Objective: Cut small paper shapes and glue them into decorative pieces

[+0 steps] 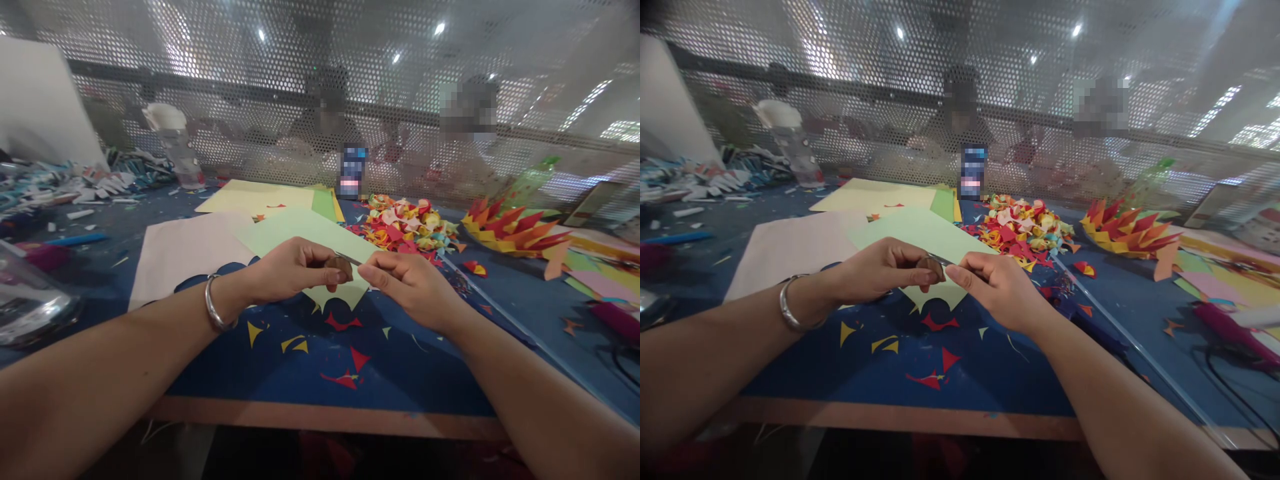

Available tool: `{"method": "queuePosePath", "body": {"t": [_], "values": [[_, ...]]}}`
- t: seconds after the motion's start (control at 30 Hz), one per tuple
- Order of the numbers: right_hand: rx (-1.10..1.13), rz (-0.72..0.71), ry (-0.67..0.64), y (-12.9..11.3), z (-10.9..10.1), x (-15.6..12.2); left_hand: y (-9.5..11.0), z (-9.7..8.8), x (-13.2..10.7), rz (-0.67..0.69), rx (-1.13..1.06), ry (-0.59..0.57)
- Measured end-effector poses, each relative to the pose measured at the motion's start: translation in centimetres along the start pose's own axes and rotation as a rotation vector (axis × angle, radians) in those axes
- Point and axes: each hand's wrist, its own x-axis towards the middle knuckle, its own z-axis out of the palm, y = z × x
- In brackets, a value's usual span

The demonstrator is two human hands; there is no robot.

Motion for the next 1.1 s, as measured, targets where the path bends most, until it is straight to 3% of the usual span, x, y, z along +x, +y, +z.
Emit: {"method": "queuePosePath", "body": {"t": [0.27,0.43,0.67,0.83,1.1], "values": [[-0.003,0.017,0.075,0.0,0.0,0.2,0.0,0.0,-0.2,-0.047,0.129,-0.003],[-0.201,0.092,0.147,1.1,0.0,0.7,-0.7,0.1,-0.2,-0.072,0.186,0.027],[-0.456,0.239,0.018,2.9,0.1,1.5,-1.1,-0.1,-0.1,-0.039,0.255,0.044],[-0.561,0.263,-0.007,3.2,0.3,1.6,-1.1,-0.2,0.0,-0.094,0.298,0.033],[-0.601,0.277,-0.029,2.8,0.5,1.5,-1.5,-0.4,0.4,-0.062,0.530,0.194]]}}
